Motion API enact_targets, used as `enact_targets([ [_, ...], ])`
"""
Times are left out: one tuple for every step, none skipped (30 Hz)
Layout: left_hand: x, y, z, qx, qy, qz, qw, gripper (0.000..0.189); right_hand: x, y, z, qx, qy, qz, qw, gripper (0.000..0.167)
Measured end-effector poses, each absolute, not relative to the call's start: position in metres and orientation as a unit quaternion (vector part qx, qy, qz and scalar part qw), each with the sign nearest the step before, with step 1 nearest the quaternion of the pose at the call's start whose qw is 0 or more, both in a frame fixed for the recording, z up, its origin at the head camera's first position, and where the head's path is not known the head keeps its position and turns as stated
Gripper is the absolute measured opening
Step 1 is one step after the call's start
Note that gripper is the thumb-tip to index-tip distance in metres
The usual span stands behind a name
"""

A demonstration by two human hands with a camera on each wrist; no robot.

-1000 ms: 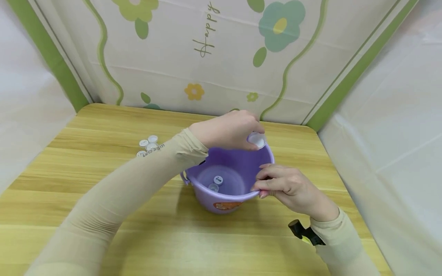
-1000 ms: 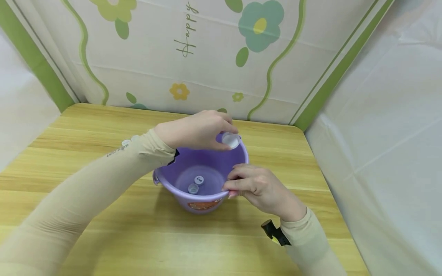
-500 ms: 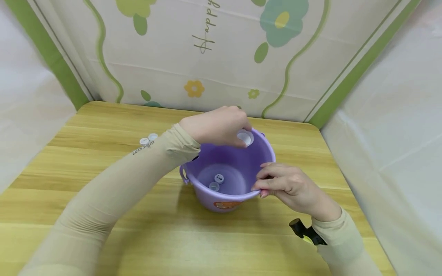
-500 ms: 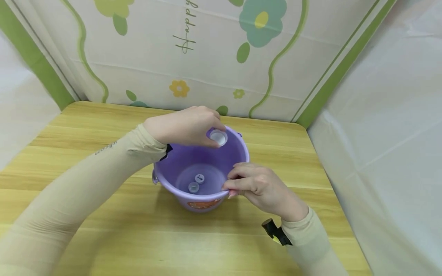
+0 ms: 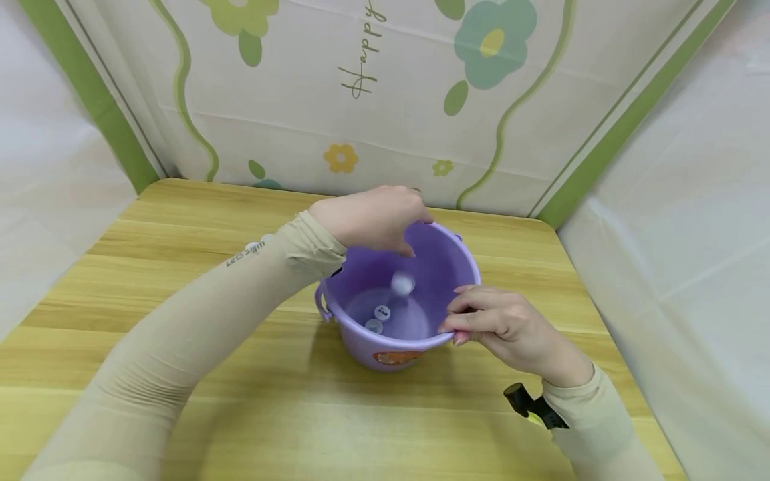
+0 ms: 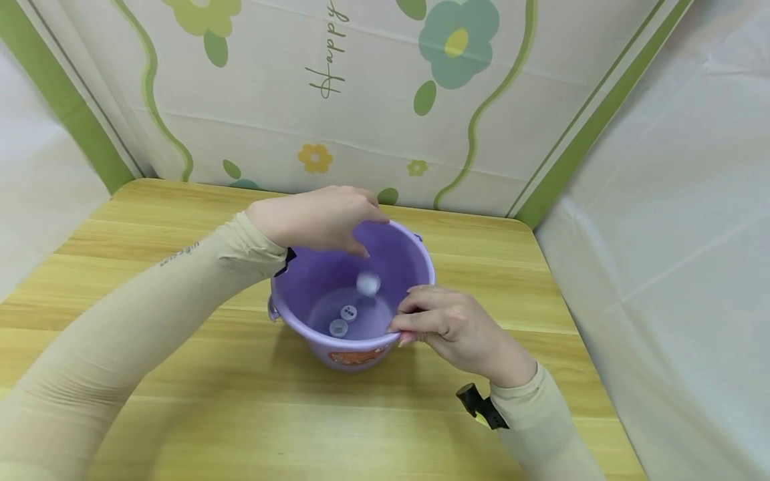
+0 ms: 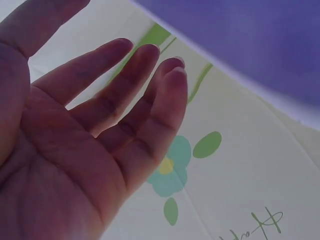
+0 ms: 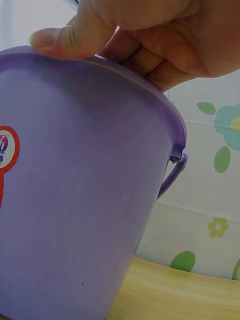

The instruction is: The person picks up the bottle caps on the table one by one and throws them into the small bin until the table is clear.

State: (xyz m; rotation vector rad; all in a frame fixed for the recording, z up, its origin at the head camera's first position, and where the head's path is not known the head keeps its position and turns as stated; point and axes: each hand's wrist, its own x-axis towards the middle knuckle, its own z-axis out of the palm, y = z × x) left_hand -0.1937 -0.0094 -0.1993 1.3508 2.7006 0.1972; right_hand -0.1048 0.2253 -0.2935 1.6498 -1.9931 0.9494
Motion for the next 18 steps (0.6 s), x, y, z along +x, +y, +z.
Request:
enact_targets([
  [-0.194, -0.011, -0.198, 0.446, 0.891, 0.063, 0.059, 0.05, -0.105, 0.225, -0.294, 0.587, -0.71, 0.338, 0.191, 0.02],
  [-0.194, -0.013, -0.197, 0.447, 0.891, 0.063, 0.058, 0.049, -0.105, 0.225, -0.293, 0.587, -0.711, 0.337, 0.191, 0.02],
  [-0.195, -0.015, -0.196, 0.446, 0.891, 0.067, 0.057, 0.048, -0.105, 0.226, -0.293, 0.587, -0.711, 0.337, 0.192, 0.02],
  [-0.195, -0.018, -0.194, 0.445, 0.891, 0.071, 0.057, 0.047, -0.105, 0.226, -0.293, 0.587, -0.711, 0.336, 0.192, 0.02],
  [-0.196, -0.021, -0.192, 0.443, 0.892, 0.074, 0.057, 0.046, -0.105, 0.226, -0.293, 0.587, -0.712, 0.335, 0.193, 0.02],
  [-0.196, -0.025, -0.19, 0.443, 0.891, 0.078, 0.056, 0.046, -0.105, 0.226, -0.293, 0.586, -0.712, 0.334, 0.193, 0.02],
  [-0.197, -0.028, -0.188, 0.442, 0.892, 0.08, 0.055, 0.045, -0.105, 0.226, -0.293, 0.586, -0.713, 0.333, 0.194, 0.02],
  [-0.198, -0.032, -0.187, 0.439, 0.893, 0.082, 0.054, 0.045, -0.104, 0.226, -0.293, 0.586, -0.713, 0.333, 0.193, 0.02],
  [-0.199, -0.037, -0.185, 0.433, 0.896, 0.085, 0.053, 0.046, -0.104, 0.226, -0.293, 0.586, -0.713, 0.333, 0.193, 0.02],
  [-0.2, -0.042, -0.183, 0.427, 0.898, 0.086, 0.053, 0.047, -0.104, 0.226, -0.293, 0.585, -0.714, 0.332, 0.193, 0.02],
  [-0.202, -0.048, -0.182, 0.421, 0.902, 0.086, 0.052, 0.047, -0.104, 0.226, -0.293, 0.585, -0.714, 0.332, 0.192, 0.019],
  [-0.203, -0.054, -0.182, 0.415, 0.905, 0.086, 0.049, 0.047, -0.104, 0.226, -0.293, 0.585, -0.715, 0.332, 0.192, 0.019],
  [-0.204, -0.061, -0.181, 0.409, 0.907, 0.088, 0.047, 0.046, -0.104, 0.226, -0.293, 0.585, -0.715, 0.331, 0.191, 0.019],
  [-0.206, -0.069, -0.182, 0.401, 0.91, 0.092, 0.046, 0.046, -0.104, 0.225, -0.293, 0.585, -0.715, 0.331, 0.19, 0.018],
  [-0.209, -0.077, -0.183, 0.395, 0.913, 0.096, 0.044, 0.046, -0.104, 0.225, -0.293, 0.585, -0.715, 0.331, 0.19, 0.018],
  [-0.211, -0.085, -0.185, 0.391, 0.914, 0.098, 0.043, 0.044, -0.104, 0.225, -0.293, 0.585, -0.716, 0.33, 0.19, 0.019],
  [-0.214, -0.094, -0.188, 0.386, 0.916, 0.101, 0.042, 0.043, -0.104, 0.225, -0.293, 0.585, -0.716, 0.33, 0.19, 0.019],
  [-0.217, -0.103, -0.191, 0.381, 0.918, 0.105, 0.041, 0.042, -0.104, 0.225, -0.293, 0.585, -0.716, 0.329, 0.19, 0.019],
])
